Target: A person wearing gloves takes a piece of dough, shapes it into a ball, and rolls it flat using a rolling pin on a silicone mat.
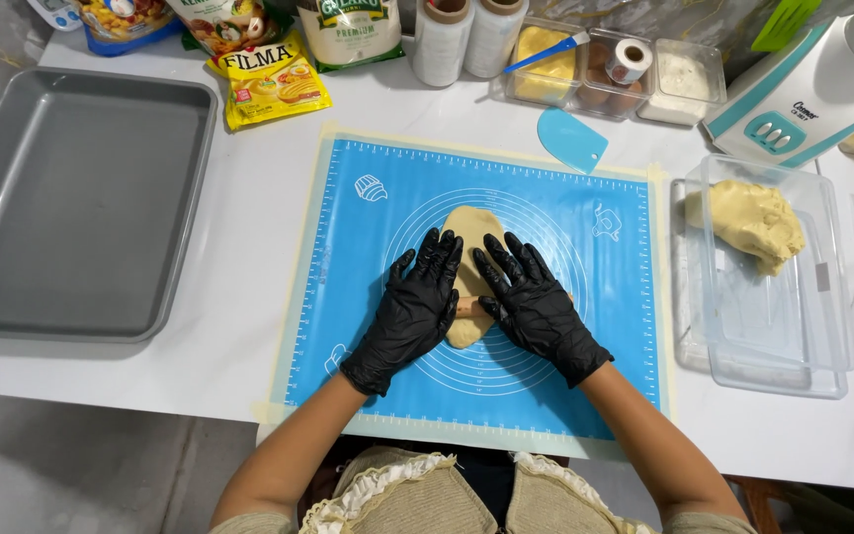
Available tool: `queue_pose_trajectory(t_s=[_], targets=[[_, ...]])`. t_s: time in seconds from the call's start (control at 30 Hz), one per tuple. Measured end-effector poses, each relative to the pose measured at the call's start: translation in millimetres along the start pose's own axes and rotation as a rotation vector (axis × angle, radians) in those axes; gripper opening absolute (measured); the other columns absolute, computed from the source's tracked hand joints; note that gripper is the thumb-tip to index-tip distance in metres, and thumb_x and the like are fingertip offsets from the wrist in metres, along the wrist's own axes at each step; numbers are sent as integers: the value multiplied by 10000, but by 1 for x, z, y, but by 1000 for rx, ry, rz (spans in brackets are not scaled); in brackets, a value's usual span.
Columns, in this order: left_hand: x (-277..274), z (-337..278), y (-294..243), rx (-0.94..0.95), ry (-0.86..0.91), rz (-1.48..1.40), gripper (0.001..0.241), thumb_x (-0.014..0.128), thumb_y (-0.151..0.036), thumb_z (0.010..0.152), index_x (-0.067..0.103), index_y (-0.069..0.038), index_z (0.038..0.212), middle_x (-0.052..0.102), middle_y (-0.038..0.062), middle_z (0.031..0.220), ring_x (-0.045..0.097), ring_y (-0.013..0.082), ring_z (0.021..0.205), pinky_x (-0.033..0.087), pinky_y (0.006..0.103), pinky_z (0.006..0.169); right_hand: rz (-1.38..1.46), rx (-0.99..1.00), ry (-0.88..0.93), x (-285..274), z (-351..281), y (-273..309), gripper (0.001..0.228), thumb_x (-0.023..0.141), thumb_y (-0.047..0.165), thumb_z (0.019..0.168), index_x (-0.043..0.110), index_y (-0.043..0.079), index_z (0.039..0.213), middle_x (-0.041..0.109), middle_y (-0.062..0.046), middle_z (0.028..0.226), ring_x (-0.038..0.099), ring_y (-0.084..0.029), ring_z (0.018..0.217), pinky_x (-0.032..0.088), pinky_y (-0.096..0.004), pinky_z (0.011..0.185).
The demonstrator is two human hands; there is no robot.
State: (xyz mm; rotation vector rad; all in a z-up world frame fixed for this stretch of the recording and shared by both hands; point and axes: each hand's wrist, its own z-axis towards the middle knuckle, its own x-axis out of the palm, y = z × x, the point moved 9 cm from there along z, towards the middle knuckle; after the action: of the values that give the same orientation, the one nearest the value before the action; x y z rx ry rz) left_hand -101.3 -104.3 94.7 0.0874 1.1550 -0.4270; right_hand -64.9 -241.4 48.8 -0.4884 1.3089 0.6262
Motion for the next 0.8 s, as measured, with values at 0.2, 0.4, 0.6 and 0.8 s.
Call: queue_pose_trajectory(t_s=[0.2,0.4,0.6,0.8], targets=[[27,-16,-3,-20,-7,-220,534,466,-224,1121,306,-104,1616,319,121,1670,249,261,1558,200,405,1283,-6,17,5,9,-19,2,730,385,596,1046,198,262,1668,208,-93,1711,132,-348,1573,144,-474,1269],[42,-31,4,-55,-51,-578,831,572,-473,1010,167,-108,1637,120,101,1721,108,276,1600,80,417,1340,306,369,47,-49,-19,28,944,560,558,989,221,-36,1641,357,-285,1604,168,-392,1520,114,-416,1286],[19,-42,-12,30,-20,-224,653,535,-349,1088,252,-127,1633,258,91,1692,235,252,1562,221,378,1286,11,-25,18,0,-51,26,1137,496,836,841,152,134,1667,214,-156,1694,158,-368,1562,134,-497,1275],[16,-53,-18,128,58,70,566,423,-406,1095,350,-178,1608,365,76,1640,343,247,1505,288,410,1231,50,-13,53,-3,-65,41,1066,460,809,896,138,146,1667,183,-138,1702,153,-356,1559,128,-493,1268]])
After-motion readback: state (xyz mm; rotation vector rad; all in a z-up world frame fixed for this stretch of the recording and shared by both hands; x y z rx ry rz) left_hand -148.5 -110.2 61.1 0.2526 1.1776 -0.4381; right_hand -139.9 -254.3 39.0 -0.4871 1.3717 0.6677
